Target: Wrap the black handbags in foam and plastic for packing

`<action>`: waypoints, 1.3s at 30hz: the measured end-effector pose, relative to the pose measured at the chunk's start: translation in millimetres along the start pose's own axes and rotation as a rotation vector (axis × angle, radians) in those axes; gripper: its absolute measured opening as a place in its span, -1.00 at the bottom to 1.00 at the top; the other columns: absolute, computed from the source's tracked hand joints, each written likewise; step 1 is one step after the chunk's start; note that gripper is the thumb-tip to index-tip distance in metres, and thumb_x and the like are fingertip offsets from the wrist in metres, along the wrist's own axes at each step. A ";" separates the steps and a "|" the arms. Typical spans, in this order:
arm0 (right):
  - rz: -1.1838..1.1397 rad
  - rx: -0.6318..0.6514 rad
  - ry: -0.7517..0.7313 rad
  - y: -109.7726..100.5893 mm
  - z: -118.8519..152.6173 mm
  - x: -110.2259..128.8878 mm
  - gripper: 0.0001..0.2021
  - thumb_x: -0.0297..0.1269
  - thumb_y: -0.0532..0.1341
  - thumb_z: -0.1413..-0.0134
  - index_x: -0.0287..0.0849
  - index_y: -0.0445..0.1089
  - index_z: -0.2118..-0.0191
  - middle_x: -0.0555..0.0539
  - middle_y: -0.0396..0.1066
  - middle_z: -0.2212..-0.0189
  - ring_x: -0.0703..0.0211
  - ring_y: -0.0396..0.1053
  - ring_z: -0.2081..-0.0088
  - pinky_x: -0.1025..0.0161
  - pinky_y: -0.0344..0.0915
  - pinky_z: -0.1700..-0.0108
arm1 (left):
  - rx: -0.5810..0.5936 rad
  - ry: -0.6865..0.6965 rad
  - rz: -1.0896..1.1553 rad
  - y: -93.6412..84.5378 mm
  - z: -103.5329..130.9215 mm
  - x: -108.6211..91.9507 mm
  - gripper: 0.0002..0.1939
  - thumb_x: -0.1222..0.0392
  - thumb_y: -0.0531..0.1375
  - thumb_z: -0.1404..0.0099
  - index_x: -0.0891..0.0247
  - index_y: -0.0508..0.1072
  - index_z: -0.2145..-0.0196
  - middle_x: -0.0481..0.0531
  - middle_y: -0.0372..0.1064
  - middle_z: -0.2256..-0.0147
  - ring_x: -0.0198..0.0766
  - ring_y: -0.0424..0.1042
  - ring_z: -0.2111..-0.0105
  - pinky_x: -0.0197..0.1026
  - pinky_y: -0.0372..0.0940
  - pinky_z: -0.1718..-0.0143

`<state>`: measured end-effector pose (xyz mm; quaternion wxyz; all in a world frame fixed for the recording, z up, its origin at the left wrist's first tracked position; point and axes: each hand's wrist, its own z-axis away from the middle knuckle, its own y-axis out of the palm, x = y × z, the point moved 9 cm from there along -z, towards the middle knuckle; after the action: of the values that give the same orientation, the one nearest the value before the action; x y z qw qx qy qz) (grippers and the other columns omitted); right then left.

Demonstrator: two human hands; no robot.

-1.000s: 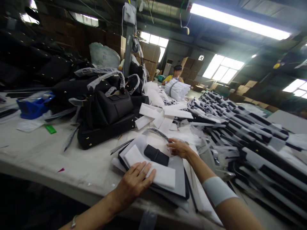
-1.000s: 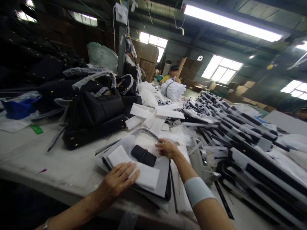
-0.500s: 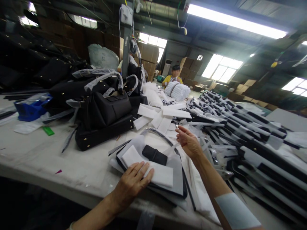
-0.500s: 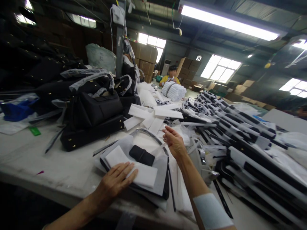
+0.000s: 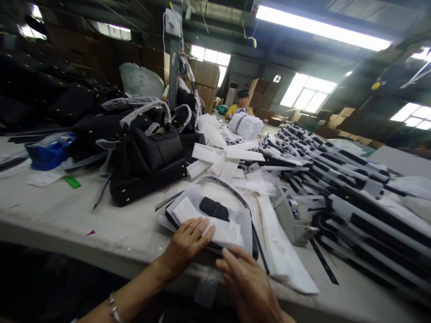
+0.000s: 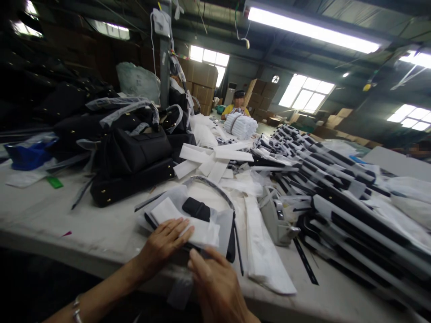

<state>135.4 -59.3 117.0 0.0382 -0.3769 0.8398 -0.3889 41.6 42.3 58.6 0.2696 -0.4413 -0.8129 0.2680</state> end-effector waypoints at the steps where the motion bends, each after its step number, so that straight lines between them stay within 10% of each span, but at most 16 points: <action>1: -0.027 0.033 -0.066 3.8 3.0 13.6 -0.54 -0.43 0.05 -0.33 -0.30 0.11 -0.30 -0.12 0.59 0.29 0.16 0.55 0.33 0.27 0.50 0.20 | 0.003 -0.001 0.003 0.4 -0.2 0.8 -0.61 0.34 -0.05 -0.45 0.21 0.37 -0.14 0.13 0.41 -0.08 -0.12 0.37 -0.07 -0.04 0.23 -0.12; 4: -0.097 0.144 -0.168 12.3 11.8 38.3 -0.69 -0.39 0.10 -0.34 -0.25 0.26 -0.15 -0.02 0.57 0.41 0.28 0.48 0.48 0.38 0.42 0.39 | 0.008 0.000 0.009 -0.2 -2.1 2.7 -0.61 0.36 -0.05 -0.44 0.20 0.36 -0.14 0.13 0.41 -0.07 -0.13 0.38 -0.06 -0.05 0.25 -0.10; 10: 0.187 0.298 0.025 52.2 35.9 0.6 -0.66 -0.38 0.12 -0.26 -0.16 0.32 -0.13 -0.19 0.47 -0.03 -0.01 0.39 -0.03 0.04 0.35 -0.04 | 0.032 0.009 0.025 -2.7 -7.3 4.5 -0.63 0.33 -0.06 -0.46 0.24 0.38 -0.12 0.11 0.43 -0.06 -0.11 0.40 -0.04 -0.05 0.28 -0.07; 14: 0.117 0.193 0.039 66.0 35.4 -10.8 -0.77 -0.46 0.04 -0.29 -0.17 0.40 0.08 -0.14 0.53 0.24 0.08 0.43 0.19 0.13 0.36 0.13 | 0.039 0.027 0.000 -4.9 -8.4 12.0 -0.63 0.35 -0.06 -0.46 0.23 0.38 -0.11 0.10 0.45 -0.04 -0.12 0.42 -0.02 -0.05 0.28 -0.06; 20: -0.109 0.148 0.067 36.4 32.4 -16.7 -0.71 -0.51 -0.06 -0.29 -0.17 0.38 0.14 -0.11 0.50 0.36 0.15 0.45 0.27 0.23 0.37 0.19 | 0.030 0.015 -0.052 -8.3 -0.6 29.3 -0.63 0.38 -0.01 -0.43 0.23 0.38 -0.11 0.14 0.45 -0.03 -0.15 0.41 -0.03 -0.07 0.27 -0.07; 25: -0.228 0.317 0.027 12.4 24.9 4.8 -0.74 -0.14 0.18 -0.29 -0.17 0.37 0.02 -0.11 0.55 0.29 0.14 0.49 0.26 0.26 0.43 0.18 | 0.019 0.016 -0.045 -10.1 2.7 25.3 -0.63 0.38 -0.02 -0.44 0.24 0.39 -0.10 0.13 0.44 -0.05 -0.12 0.39 -0.05 -0.05 0.24 -0.09; 30: -0.058 0.069 0.095 -23.4 -30.6 0.0 -0.74 -0.47 0.13 -0.26 -0.18 0.39 -0.02 -0.16 0.54 0.14 0.11 0.47 0.05 0.14 0.41 -0.08 | 0.022 0.010 -0.046 -11.0 -0.7 17.8 -0.64 0.35 -0.03 -0.45 0.24 0.40 -0.11 0.13 0.44 -0.05 -0.11 0.40 -0.05 -0.04 0.24 -0.08; 39: 0.188 0.229 0.158 29.4 -14.3 -70.5 -0.73 -0.34 0.21 -0.25 -0.24 0.45 -0.03 -0.20 0.52 0.04 -0.01 0.47 -0.03 0.06 0.44 -0.09 | 0.188 0.011 -0.040 -0.4 7.5 9.6 -0.60 0.32 -0.06 -0.46 0.28 0.32 -0.18 0.17 0.36 -0.13 -0.04 0.33 -0.12 0.02 0.17 -0.16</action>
<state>162.8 8.6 90.7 0.0508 -0.2580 0.8220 -0.5052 31.9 48.9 55.6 0.3196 -0.3991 -0.7914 0.3351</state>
